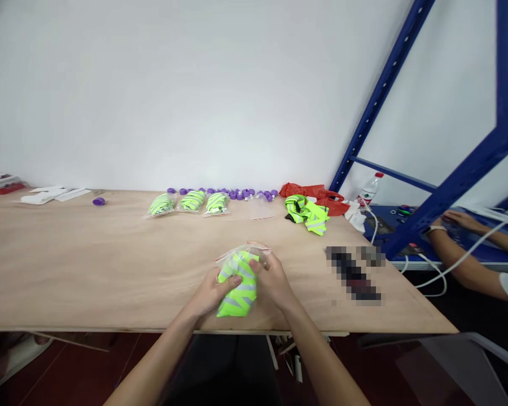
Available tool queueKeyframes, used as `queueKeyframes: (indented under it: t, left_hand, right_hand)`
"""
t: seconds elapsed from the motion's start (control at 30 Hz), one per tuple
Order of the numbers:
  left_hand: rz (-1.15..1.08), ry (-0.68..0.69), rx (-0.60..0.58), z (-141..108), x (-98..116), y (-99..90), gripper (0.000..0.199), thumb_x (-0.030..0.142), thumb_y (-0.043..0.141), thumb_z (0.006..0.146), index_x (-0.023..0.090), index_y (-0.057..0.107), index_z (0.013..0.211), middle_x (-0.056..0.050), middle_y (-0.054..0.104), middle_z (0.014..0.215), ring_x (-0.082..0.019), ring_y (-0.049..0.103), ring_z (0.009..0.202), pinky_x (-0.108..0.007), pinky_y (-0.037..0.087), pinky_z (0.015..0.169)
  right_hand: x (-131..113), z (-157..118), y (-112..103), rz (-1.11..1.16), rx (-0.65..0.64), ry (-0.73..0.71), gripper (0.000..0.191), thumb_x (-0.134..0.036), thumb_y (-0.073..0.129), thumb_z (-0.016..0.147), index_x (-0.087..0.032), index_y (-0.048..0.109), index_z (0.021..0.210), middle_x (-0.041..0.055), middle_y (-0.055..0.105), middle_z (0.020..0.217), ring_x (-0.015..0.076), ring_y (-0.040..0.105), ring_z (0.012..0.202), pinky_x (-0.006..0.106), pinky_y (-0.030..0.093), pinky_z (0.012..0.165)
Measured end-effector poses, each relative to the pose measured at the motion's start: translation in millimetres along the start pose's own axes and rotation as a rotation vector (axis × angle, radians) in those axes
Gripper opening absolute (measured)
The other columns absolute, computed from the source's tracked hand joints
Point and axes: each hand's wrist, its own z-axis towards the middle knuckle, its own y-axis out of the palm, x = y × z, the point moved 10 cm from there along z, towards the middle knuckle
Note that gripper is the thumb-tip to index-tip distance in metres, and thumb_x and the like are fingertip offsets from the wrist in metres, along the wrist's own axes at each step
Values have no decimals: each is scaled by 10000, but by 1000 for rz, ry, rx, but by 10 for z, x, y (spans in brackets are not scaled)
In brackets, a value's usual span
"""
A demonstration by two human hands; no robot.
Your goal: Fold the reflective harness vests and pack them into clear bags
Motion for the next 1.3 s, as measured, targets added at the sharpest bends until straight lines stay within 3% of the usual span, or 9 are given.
queueKeyframes:
  t: [0.2, 0.3, 0.4, 0.57, 0.7, 0.87, 1.03, 1.2, 1.3]
  left_hand:
    - [246, -26, -140, -51, 141, -123, 537, 401, 797, 756, 168, 642, 1215, -107, 703, 1190, -282, 667, 1019, -368, 538, 868]
    - [298, 47, 70, -120, 297, -469, 597, 432, 749, 806, 205, 557, 1323, -129, 608, 1377, -294, 597, 1223, -405, 481, 1018]
    - [363, 4, 269, -287, 296, -814, 488, 500, 652, 877, 199, 606, 1258, -140, 606, 1385, -300, 571, 1269, -438, 428, 1082]
    - [358, -65, 186, -490, 126, -936, 443, 531, 651, 872, 204, 690, 1168, -114, 671, 1305, -292, 570, 1279, -410, 411, 1109]
    - [321, -63, 196, -575, 72, -1019, 420, 529, 618, 895, 202, 704, 1143, -111, 696, 1255, -290, 594, 1246, -392, 444, 1078]
    - [410, -38, 222, -604, 66, -1051, 380, 538, 588, 907, 220, 722, 1067, -96, 723, 1168, -298, 631, 1155, -393, 475, 1015]
    - [552, -72, 166, -621, -12, -1008, 394, 579, 564, 901, 221, 712, 832, -78, 731, 1132, -294, 643, 1060, -367, 487, 940]
    - [610, -66, 169, -614, -58, -1037, 516, 651, 501, 897, 208, 635, 669, -84, 742, 1023, -295, 647, 959, -336, 501, 822]
    - [611, -61, 185, -607, -96, -1078, 489, 649, 517, 888, 217, 671, 719, -79, 745, 1023, -298, 649, 988, -327, 503, 843]
  right_hand:
    - [171, -37, 155, -84, -380, 270, 270, -409, 764, 775, -243, 770, 988, 31, 765, 915, 219, 705, 778, 347, 596, 675]
    - [82, 362, 56, -118, -299, 157, 266, -414, 771, 754, -218, 787, 933, 30, 768, 864, 224, 700, 740, 345, 588, 640]
    - [-42, 957, -77, -139, -158, -26, 345, -404, 790, 716, -189, 775, 985, 52, 765, 1028, 259, 693, 955, 395, 572, 842]
    - [-59, 1575, -128, -471, -66, -284, 607, -196, 744, 696, -195, 639, 1294, 114, 556, 1450, 272, 483, 1362, 438, 359, 1150]
    - [247, 1465, -52, -559, -121, -274, 635, -124, 696, 680, -165, 622, 1310, 153, 574, 1423, 287, 525, 1323, 456, 370, 1146]
    - [454, 1137, -63, -620, -126, -264, 453, -147, 735, 677, -229, 729, 1123, 77, 688, 1272, 297, 610, 1213, 442, 454, 1084]
    - [420, 1257, -676, -821, 16, -167, 248, -179, 794, 737, -200, 736, 977, 87, 714, 1176, 297, 620, 1157, 414, 489, 1021]
    - [457, 1466, -1638, -1078, 176, 94, 349, -357, 606, 971, -174, 588, 1268, 100, 601, 1286, 232, 629, 1088, 450, 548, 912]
    - [553, 1496, -1953, -1145, 200, 225, 353, -353, 615, 965, -169, 591, 1265, 104, 607, 1276, 231, 635, 1073, 441, 554, 902]
